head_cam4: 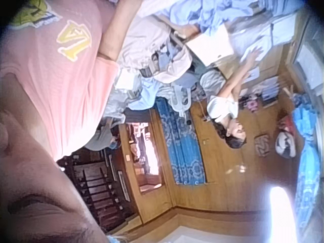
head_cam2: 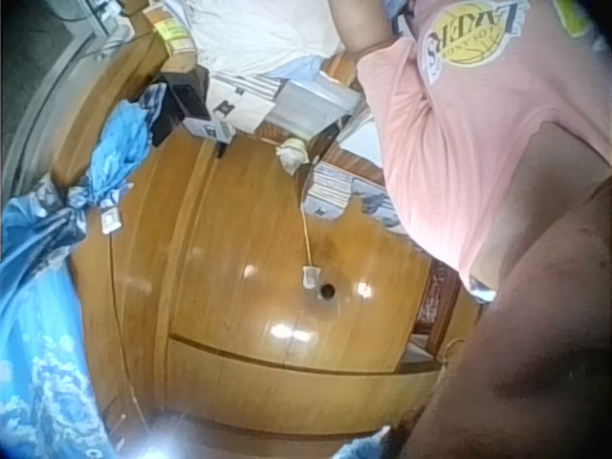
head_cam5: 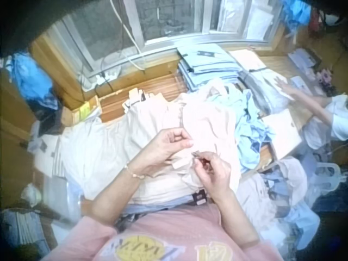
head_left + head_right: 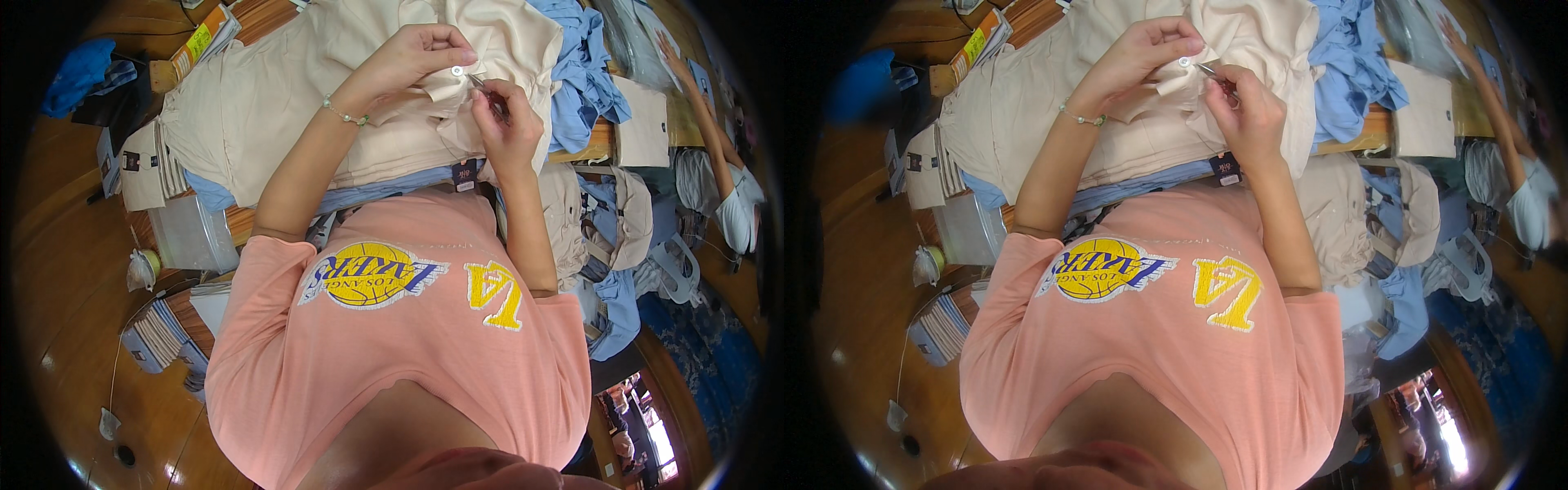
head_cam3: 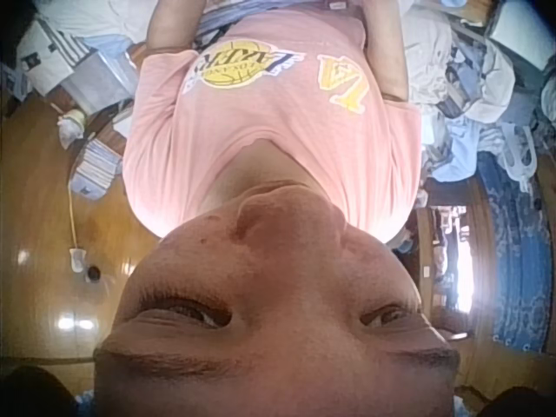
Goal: The person trims loose threads from the collar and button area of several shirts using a pair of shears and flips the garments to check different sections.
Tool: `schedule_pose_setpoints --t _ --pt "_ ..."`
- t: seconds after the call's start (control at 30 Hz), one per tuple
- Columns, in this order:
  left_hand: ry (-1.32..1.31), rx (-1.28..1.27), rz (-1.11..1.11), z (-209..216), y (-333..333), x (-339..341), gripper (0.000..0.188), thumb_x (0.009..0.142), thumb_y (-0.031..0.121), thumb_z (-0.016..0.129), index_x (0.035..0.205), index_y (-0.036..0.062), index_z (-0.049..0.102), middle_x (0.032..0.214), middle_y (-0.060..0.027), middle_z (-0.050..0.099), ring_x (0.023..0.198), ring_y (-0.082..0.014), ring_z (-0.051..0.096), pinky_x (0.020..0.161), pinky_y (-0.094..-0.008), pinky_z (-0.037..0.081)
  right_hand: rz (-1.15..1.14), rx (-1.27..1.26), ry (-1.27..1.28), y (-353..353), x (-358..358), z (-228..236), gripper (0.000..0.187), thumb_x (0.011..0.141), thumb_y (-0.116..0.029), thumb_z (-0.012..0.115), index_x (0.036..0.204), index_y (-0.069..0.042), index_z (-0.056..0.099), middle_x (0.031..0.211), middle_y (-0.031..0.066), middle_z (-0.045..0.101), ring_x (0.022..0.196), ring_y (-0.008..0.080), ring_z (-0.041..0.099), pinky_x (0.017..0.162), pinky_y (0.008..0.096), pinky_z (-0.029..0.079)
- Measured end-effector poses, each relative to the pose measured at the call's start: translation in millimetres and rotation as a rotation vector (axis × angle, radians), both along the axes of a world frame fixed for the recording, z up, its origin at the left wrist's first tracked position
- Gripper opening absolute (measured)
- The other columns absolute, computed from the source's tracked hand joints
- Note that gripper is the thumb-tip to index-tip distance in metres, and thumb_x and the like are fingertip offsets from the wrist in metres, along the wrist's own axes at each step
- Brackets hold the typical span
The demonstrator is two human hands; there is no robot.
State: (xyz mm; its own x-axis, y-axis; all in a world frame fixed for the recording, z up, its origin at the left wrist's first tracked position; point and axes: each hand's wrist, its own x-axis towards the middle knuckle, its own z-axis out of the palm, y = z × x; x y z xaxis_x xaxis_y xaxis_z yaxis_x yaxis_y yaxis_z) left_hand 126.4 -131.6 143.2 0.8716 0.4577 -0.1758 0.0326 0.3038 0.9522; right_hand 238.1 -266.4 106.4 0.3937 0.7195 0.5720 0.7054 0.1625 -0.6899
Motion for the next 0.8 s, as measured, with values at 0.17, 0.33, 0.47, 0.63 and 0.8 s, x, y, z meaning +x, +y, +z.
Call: schedule_pose_setpoints --t 0.17,0.33,0.47,0.63,0.8 --pt "0.0 -0.01 0.002 -4 5 -3 0.016 0.086 0.017 0.062 0.091 0.0015 0.062 0.081 0.0016 0.061 0.072 -0.0028 0.055 0.061 -0.0161 0.044 0.066 -0.07 0.427 -5 -4 7 0.021 0.077 -0.004 0.068 0.094 0.0 0.057 0.084 0.0044 0.062 0.075 0.0086 0.058 0.062 0.0221 0.047" --pt "0.011 0.021 0.11 2 -4 -4 0.014 0.086 0.016 0.062 0.089 0.0033 0.062 0.078 0.0044 0.055 0.067 -0.0007 0.049 0.053 -0.016 0.038 0.247 -0.163 0.746 -9 1 13 0.024 0.076 -0.004 0.068 0.097 -0.001 0.056 0.084 0.0012 0.058 0.074 0.0068 0.053 0.066 0.0199 0.042" --pt "-0.033 0.057 0.147 -8 -4 -2 0.014 0.084 0.016 0.064 0.088 0.0029 0.063 0.076 0.0043 0.056 0.066 -0.0012 0.048 0.054 -0.0166 0.038 0.202 -0.282 0.648 -5 -3 27 0.017 0.078 -0.007 0.068 0.09 -0.001 0.058 0.071 -0.0032 0.05 0.062 0.0036 0.042 0.055 0.0185 0.034" --pt "-0.041 0.092 0.169 -13 -5 -2 0.015 0.083 0.016 0.065 0.088 0.0018 0.066 0.068 0.0051 0.055 0.059 -0.0004 0.042 0.05 -0.0166 0.033 0.147 -0.32 0.69 -2 -5 22 0.012 0.078 -0.01 0.068 0.082 -0.001 0.061 0.06 -0.0081 0.038 0.054 0.0017 0.029 0.048 0.0188 0.023" --pt "-0.048 0.138 0.176 -15 -8 -4 0.011 0.083 0.014 0.065 0.086 0.0028 0.064 0.069 0.0055 0.053 0.059 -0.0025 0.041 0.051 -0.0171 0.033 0.187 -0.312 0.789 2 -12 19 0.011 0.078 -0.01 0.068 0.081 -0.001 0.061 0.059 -0.0094 0.04 0.053 0.0004 0.03 0.048 0.017 0.023"
